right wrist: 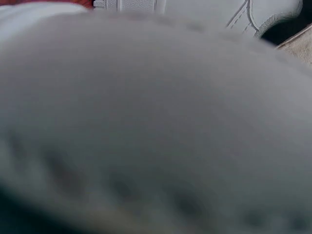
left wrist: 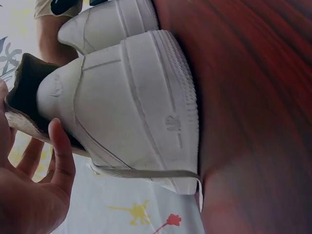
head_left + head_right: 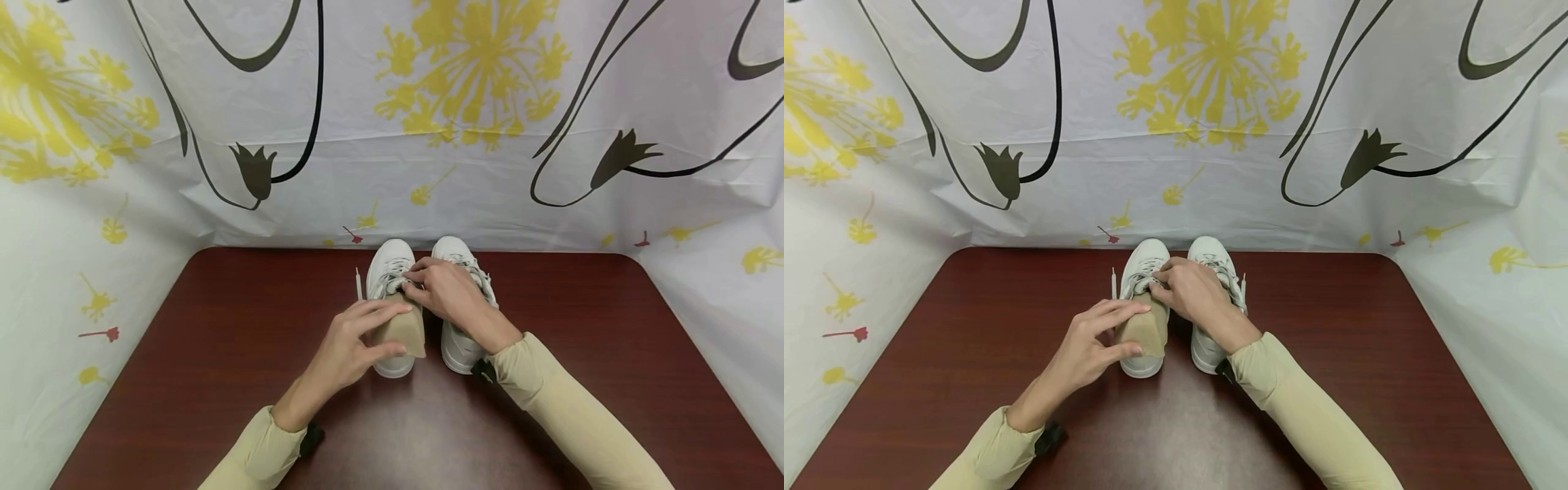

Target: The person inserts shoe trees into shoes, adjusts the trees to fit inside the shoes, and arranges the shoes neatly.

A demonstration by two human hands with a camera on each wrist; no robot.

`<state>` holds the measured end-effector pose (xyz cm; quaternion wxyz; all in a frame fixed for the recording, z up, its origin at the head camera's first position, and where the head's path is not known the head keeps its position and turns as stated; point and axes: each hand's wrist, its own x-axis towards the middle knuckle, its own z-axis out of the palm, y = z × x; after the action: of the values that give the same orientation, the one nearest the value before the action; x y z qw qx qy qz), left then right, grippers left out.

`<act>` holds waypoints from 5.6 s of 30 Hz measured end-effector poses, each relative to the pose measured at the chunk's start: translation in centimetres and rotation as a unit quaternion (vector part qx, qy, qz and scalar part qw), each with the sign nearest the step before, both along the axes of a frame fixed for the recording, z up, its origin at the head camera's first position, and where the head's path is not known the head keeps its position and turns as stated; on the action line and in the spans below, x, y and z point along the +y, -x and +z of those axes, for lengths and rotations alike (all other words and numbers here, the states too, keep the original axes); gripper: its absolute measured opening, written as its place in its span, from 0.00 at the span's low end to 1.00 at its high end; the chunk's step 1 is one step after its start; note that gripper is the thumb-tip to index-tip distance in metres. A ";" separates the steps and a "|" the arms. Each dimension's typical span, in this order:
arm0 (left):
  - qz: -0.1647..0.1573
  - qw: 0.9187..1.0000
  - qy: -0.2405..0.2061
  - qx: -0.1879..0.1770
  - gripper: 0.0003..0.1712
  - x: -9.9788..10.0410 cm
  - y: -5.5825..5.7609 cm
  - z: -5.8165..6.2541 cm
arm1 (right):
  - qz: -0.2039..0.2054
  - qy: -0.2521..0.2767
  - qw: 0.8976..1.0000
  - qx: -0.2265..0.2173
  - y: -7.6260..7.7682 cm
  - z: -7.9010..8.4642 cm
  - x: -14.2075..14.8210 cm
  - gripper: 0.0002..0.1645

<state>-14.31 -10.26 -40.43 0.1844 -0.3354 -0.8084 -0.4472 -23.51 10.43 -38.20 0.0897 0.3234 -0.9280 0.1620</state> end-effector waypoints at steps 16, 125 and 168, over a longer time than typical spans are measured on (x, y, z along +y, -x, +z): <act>-0.126 0.992 0.004 -0.023 0.30 -2.0 1.0 0.7 | 0.000 -0.003 1.000 -0.008 0.3 0.0 -0.1 0.19; 0.021 0.996 0.080 -0.042 0.29 -2.0 3.0 -1.1 | 0.134 0.040 0.985 -0.102 1.6 1.3 2.0 0.17; 0.027 0.985 0.169 -0.031 0.27 -2.5 4.5 0.3 | 0.128 0.064 0.984 -0.110 1.5 1.2 1.6 0.16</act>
<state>-18.86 -12.79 -40.09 0.1116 -0.3254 -0.8867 -0.3088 -25.05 12.04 -37.00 -0.0142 0.4129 -0.8711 0.2654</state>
